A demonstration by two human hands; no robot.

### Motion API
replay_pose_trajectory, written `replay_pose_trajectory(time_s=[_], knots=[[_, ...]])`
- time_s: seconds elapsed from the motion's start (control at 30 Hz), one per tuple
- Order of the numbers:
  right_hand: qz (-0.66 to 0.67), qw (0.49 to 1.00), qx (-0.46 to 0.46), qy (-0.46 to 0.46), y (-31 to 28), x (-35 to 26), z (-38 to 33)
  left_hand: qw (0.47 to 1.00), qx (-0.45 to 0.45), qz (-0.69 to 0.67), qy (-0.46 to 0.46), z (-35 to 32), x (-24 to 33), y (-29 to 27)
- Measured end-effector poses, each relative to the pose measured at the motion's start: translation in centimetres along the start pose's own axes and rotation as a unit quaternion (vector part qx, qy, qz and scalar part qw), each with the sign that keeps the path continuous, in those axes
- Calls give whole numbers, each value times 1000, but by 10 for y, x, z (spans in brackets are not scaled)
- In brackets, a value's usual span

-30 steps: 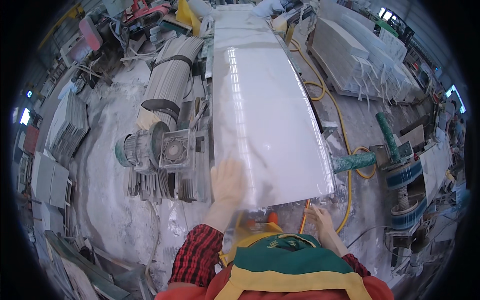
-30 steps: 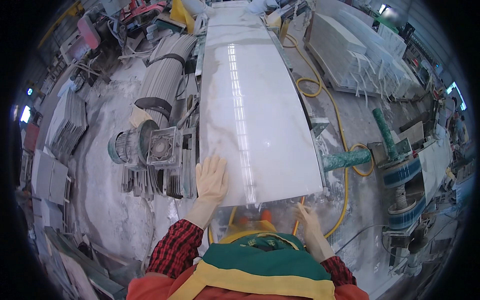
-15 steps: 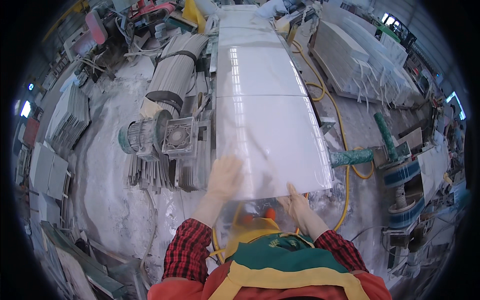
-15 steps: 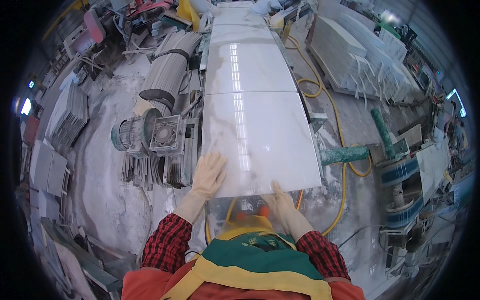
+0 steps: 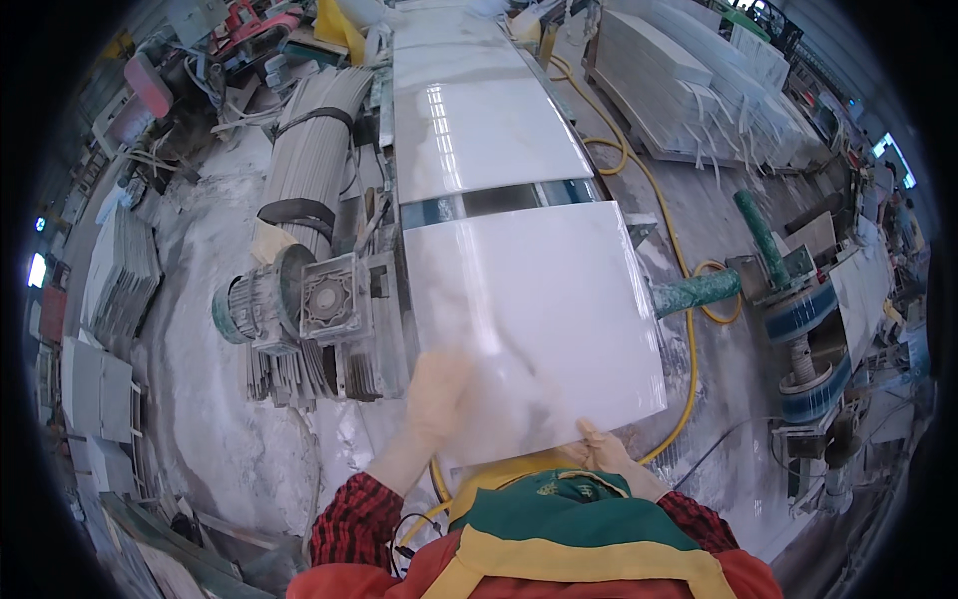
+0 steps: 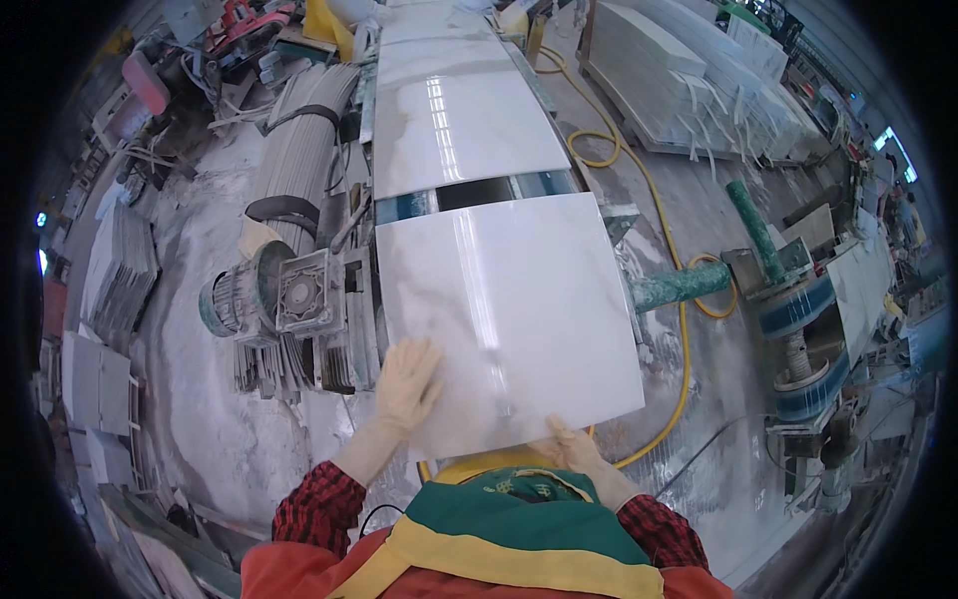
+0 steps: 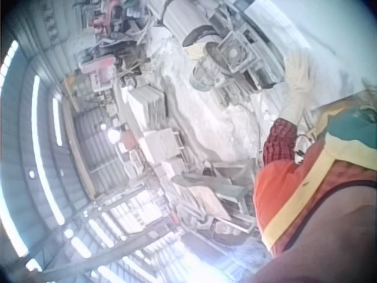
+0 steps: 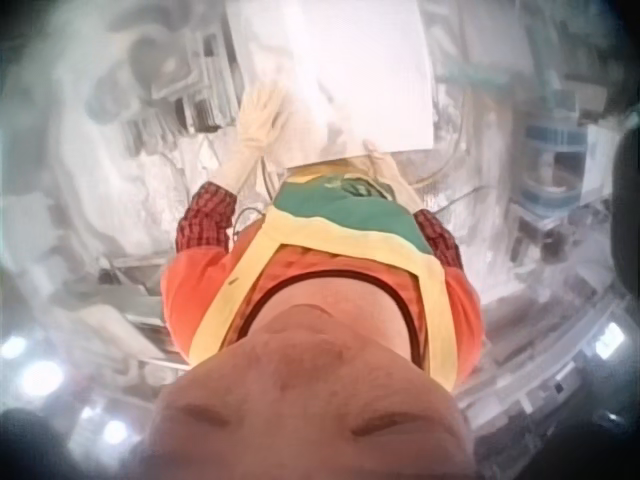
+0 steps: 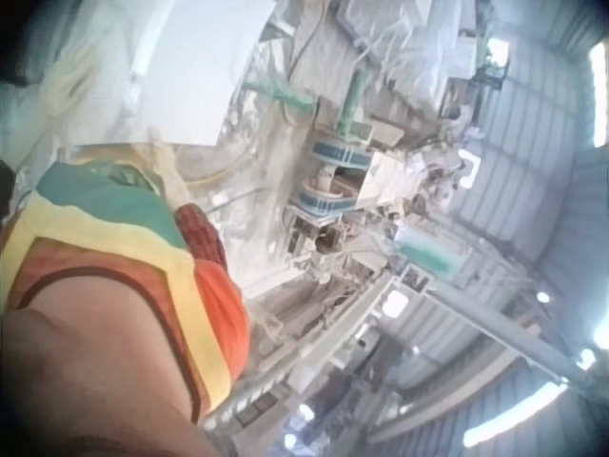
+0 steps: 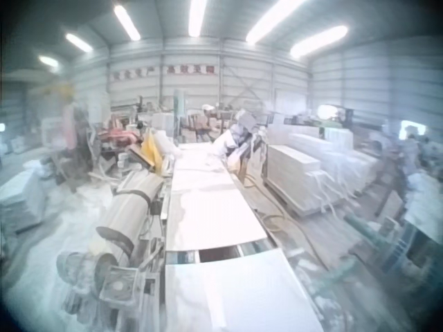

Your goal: The person repeatedly picks up large white rectangular slabs from a conveyor belt and places them back onto the belt. The person wears gloves and handles each slab individually, moving it slightly forward along the conveyor line.

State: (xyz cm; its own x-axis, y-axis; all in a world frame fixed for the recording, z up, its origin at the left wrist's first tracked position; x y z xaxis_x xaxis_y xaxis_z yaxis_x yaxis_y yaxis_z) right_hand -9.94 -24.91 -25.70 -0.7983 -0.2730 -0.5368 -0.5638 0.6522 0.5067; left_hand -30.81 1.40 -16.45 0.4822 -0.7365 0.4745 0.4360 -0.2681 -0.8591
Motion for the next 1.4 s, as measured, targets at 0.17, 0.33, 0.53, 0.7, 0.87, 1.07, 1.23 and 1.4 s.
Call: replay_pose_trajectory(time_s=[0.17, 0.33, 0.53, 0.7, 0.87, 1.07, 1.23, 1.4], knots=[[0, 999, -53, -2, 2, -2, -5, 994, 59, 93, -3, 78, -35, -5], [47, 993, 100, -39, -52, 11, -7, 972, 165, 158, 55, 156, -65, -18], [-339, 922, 184, -39, -69, 8, -9, 985, 101, 111, 89, 266, -73, -13], [185, 974, 106, -72, -28, 12, -13, 985, -131, -1, -116, 314, -109, 40], [186, 975, 115, -38, -25, 7, -3, 973, -176, 50, -141, 328, -97, 32], [-16, 989, 57, -135, -48, 14, 17, 982, -121, 45, -137, 307, -67, -15], [-82, 959, -17, -270, -75, 5, 4, 987, -51, 126, -80, 287, 20, -77], [-310, 846, 33, -432, -135, -38, 10, 990, -41, 95, -93, 268, 169, -137]])
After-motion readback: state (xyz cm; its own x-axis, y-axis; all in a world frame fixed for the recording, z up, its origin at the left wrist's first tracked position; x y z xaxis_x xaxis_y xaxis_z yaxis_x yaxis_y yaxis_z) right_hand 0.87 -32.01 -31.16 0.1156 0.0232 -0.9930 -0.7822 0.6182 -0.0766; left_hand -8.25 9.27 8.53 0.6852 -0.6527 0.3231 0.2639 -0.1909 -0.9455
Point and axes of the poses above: each hand's wrist, its own z-axis towards the middle knuckle, its own y-axis out of the palm, x = y × z, the point moved 6 cm from there along z, towards the middle knuckle, and after that the axes turned 4 degrees about -y, right-handed, at the moved point
